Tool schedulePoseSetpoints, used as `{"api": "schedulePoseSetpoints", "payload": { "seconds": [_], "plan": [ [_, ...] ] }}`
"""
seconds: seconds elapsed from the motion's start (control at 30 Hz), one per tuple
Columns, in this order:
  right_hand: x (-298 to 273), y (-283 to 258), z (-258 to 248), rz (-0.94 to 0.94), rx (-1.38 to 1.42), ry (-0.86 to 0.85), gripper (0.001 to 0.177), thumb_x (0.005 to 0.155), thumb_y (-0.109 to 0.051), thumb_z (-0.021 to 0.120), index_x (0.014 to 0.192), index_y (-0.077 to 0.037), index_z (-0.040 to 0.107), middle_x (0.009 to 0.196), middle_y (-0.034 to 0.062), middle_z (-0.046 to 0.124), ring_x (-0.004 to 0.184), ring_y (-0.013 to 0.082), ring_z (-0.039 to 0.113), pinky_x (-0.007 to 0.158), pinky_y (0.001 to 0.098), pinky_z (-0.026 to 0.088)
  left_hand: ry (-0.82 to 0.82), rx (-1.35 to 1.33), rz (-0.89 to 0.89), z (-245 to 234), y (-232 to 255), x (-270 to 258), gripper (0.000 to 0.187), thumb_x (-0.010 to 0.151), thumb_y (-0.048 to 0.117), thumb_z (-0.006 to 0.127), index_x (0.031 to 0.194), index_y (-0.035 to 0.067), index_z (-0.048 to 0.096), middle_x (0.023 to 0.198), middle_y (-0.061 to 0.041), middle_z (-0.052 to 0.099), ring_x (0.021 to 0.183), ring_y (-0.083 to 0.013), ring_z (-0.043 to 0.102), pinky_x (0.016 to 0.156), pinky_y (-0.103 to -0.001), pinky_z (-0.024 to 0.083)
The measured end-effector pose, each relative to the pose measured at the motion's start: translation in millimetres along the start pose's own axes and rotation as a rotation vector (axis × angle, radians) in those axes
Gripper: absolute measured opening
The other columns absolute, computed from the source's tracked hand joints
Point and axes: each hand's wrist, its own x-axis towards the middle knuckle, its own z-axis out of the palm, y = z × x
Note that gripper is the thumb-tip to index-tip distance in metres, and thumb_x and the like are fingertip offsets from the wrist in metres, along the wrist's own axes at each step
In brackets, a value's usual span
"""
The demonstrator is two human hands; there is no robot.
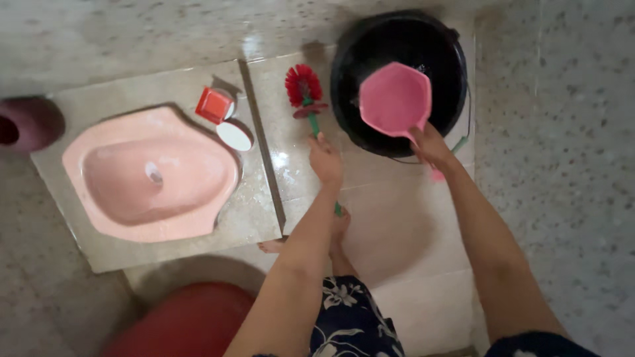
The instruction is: The person scrubs the inside of a pink urinal with a white sponge, then uses a red toilet brush to scrub the drain area. They rinse the urinal by pouring water from a pink scoop and continue scrubbing with the sponge.
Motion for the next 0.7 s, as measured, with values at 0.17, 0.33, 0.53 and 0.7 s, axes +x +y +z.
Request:
{"api": "schedulePoseSetpoints", "payload": {
  "seconds": [0.17,0.33,0.53,0.7],
  "plan": [
    [-68.6,-17.1,6.2,-0.086,0.036,-0.064,0.058,0.105,-0.041,0.056,0.156,-0.017,0.041,0.090,-0.0127,0.057,0.060,0.0010,0.042,0.048,0.0199,0.037,0.021,-0.096,-0.177,-20.0,2.7,6.8,0.034,0.110,0.031,0.047,0.095,0.002,0.056,0.075,-0.022,0.063,0.072,-0.0453,0.061,0.069,-0.055,0.045],
    [-128.1,-70.5,50.8,-0.081,-0.348,-0.058,0.057,0.099,-0.037,0.058,0.151,-0.017,0.046,0.074,0.0004,0.050,0.054,0.0088,0.039,0.044,0.0274,0.035,0.202,-0.155,-0.251,-55.3,-12.5,42.9,0.037,0.108,0.036,0.044,0.101,0.003,0.059,0.086,-0.025,0.068,0.084,-0.0486,0.063,0.074,-0.057,0.047],
    [-153.7,-107.5,154.8,-0.511,-0.685,-0.168,0.056,0.099,-0.034,0.062,0.146,-0.008,0.049,0.096,0.0129,0.068,0.069,0.0246,0.059,0.057,0.0399,0.050,0.330,-0.180,-0.512,-124.2,-70.7,92.9,0.039,0.105,0.039,0.041,0.110,0.004,0.058,0.091,-0.028,0.068,0.087,-0.0517,0.062,0.078,-0.059,0.045],
    [-160.2,-121.0,259.0,-0.579,-1.018,-0.196,0.043,0.099,-0.041,0.064,0.122,-0.006,0.053,0.096,0.0283,0.071,0.084,0.0513,0.067,0.069,0.0590,0.051,0.304,-0.311,-0.596,-178.2,-149.0,117.7,0.040,0.105,0.040,0.041,0.114,0.005,0.058,0.093,-0.027,0.069,0.089,-0.0493,0.063,0.079,-0.057,0.047]
  ]
}}
